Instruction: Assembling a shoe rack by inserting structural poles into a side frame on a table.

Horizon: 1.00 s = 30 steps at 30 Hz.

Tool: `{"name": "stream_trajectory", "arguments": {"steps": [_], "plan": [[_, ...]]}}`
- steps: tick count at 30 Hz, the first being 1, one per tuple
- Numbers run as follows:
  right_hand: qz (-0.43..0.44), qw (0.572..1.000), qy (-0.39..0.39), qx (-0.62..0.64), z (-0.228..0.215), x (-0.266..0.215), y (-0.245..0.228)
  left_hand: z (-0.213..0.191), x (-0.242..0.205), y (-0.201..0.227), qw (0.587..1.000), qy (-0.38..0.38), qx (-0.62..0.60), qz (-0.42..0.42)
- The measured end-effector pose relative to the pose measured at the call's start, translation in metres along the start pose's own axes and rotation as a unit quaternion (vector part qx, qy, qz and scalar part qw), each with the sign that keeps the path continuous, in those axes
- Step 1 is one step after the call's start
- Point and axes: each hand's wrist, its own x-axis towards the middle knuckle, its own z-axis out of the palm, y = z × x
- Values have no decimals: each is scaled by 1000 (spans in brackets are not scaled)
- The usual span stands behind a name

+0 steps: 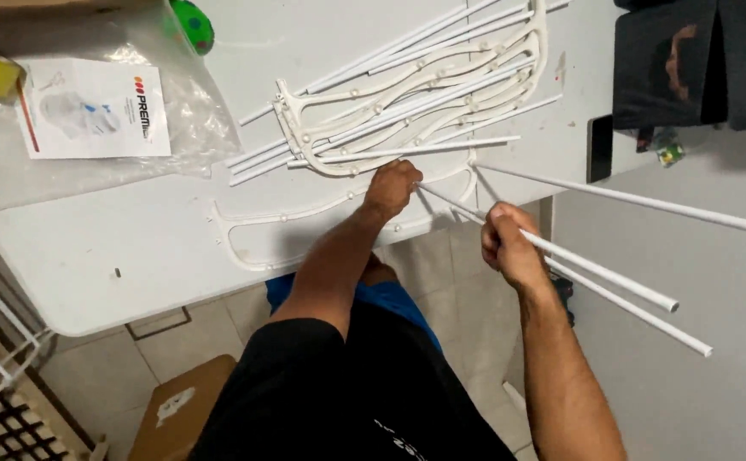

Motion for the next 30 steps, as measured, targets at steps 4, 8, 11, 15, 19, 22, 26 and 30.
{"name": "stream_trajectory", "arguments": {"steps": [4, 8, 11, 15, 19, 22, 26, 30], "plan": [[-26, 999, -23, -14, -5, 20, 14, 4, 3, -2, 1000, 11, -2, 7], [-42, 999, -28, -18, -5, 25, 16, 7, 1, -3, 1000, 15, -3, 1], [-68, 997, -25, -29, -3, 20, 22, 7, 4, -3, 1000, 11, 4, 2], [-75, 997, -15, -23, 4, 17, 26, -1, 0, 0, 1000, 7, 5, -8], [-30, 998, 49, 31, -4, 27, 39, -9, -4, 9, 1000, 22, 12, 8], [-13, 996, 71, 45, -5, 31, 28, -4, 1, 6, 999, 15, 45, 8], [-1, 997, 58, 57, 5, 5, 13, -19, -4, 30, 988, 11, 152, 21], [11, 999, 23, 44, 1, -28, 22, -84, -26, 57, 964, 170, 186, 87]]}}
